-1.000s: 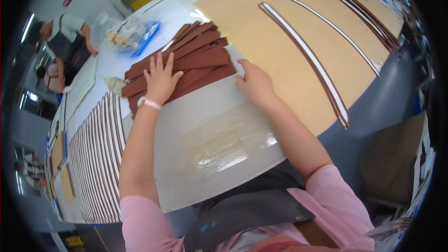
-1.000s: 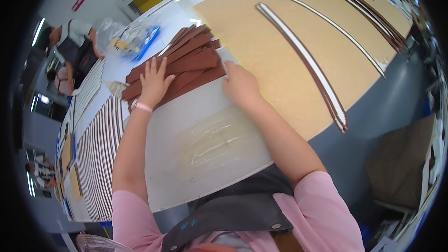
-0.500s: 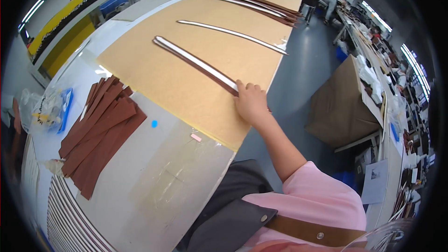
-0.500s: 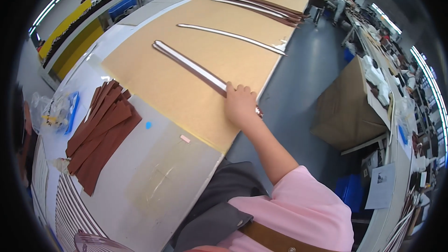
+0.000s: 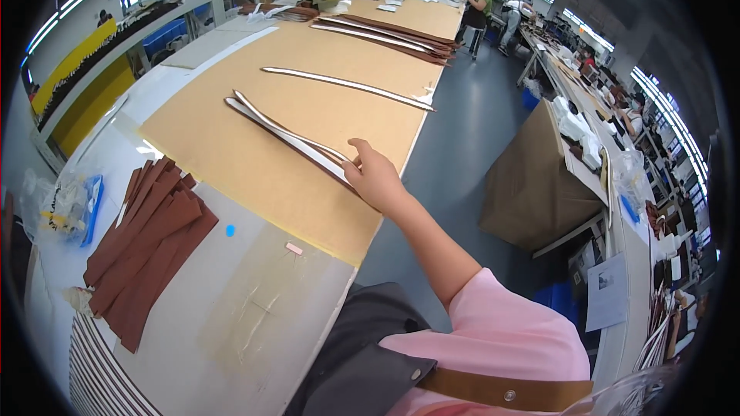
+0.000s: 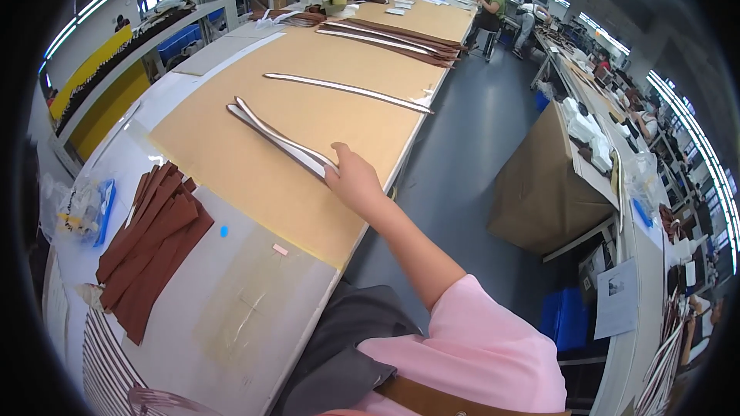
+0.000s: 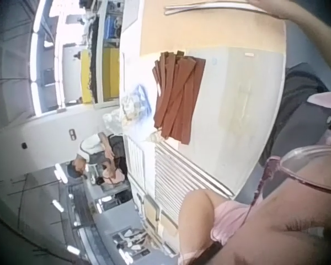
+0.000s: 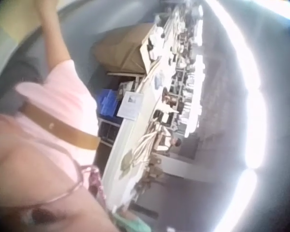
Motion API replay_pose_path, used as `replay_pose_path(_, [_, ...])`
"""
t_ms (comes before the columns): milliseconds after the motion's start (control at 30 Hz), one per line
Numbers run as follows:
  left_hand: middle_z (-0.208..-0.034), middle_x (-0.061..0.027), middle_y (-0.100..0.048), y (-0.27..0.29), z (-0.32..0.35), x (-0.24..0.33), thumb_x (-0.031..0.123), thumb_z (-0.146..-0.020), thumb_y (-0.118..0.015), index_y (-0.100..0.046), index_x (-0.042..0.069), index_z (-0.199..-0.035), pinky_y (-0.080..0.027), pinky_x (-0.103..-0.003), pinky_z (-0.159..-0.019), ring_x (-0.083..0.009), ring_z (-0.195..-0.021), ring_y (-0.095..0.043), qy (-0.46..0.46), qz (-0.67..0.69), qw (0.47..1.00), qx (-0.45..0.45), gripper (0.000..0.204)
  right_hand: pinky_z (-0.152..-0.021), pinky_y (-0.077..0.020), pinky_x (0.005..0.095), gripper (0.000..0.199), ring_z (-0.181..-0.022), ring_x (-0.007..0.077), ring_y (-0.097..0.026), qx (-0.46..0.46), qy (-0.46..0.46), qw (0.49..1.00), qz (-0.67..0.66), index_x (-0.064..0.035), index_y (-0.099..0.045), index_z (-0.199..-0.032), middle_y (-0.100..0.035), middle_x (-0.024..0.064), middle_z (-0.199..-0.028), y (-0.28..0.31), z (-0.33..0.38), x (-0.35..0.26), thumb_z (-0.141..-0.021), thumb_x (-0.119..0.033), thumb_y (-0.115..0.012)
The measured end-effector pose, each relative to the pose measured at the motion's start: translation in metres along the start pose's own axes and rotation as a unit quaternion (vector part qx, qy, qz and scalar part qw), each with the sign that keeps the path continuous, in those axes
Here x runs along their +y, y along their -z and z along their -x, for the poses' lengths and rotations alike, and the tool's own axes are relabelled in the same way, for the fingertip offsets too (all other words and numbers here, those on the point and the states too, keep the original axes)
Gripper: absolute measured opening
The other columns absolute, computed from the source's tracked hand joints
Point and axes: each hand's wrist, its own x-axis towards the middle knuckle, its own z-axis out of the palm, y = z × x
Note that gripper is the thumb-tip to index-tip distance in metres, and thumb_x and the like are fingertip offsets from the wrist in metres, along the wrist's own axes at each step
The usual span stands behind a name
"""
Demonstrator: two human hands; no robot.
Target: Applying adhesive and layering leather components to assemble straps.
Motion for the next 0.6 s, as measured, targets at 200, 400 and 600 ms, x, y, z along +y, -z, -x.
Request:
replay_pose_path(200, [-0.142,-0.0132,-0.059,0.001,-0.007,0.024,0.018,-0.103,-0.055,-0.048,0.003,-0.147,-0.038,-0.034,-0.117,-0.0277,-0.139,-0.049,-0.013,0.018,1.0,0.007,0.047,-0.068,-0.0555,0.0333,0.046,-0.075,0.0203,-0.068,-0.138,-0.06,0.982,-0.119,0.0029,-0.049,-0.141,-0.069,0.0145,-0.092,0.028,-0.006,-0.041,-0.102,-0.021,-0.057])
replay_pose_path(400, [-0.142,-0.0136,-0.059,0.002,-0.019,0.051,0.019,-0.103,-0.056,-0.049,0.004,-0.147,-0.038,-0.035,-0.117,-0.0282,-0.139,-0.049,-0.037,0.028,0.998,0.03,0.048,-0.06,-0.0578,0.0322,0.038,-0.067,0.0183,-0.069,-0.223,-0.088,0.954,-0.183,0.0044,-0.052,-0.132,-0.068,0.014,-0.091,0.024,-0.008,-0.048,-0.1,-0.017,-0.053])
replay_pose_path(600, [-0.142,-0.014,-0.059,-0.004,-0.032,0.079,0.02,-0.102,-0.056,-0.049,0.004,-0.147,-0.038,-0.036,-0.117,-0.0287,-0.139,-0.049,-0.053,0.05,0.997,0.03,0.048,-0.06,-0.0574,0.0312,0.038,-0.067,0.0175,-0.069,-0.242,-0.06,0.938,-0.242,0.004,-0.051,-0.132,-0.07,0.0131,-0.092,0.023,-0.014,-0.049,-0.103,-0.02,-0.05])
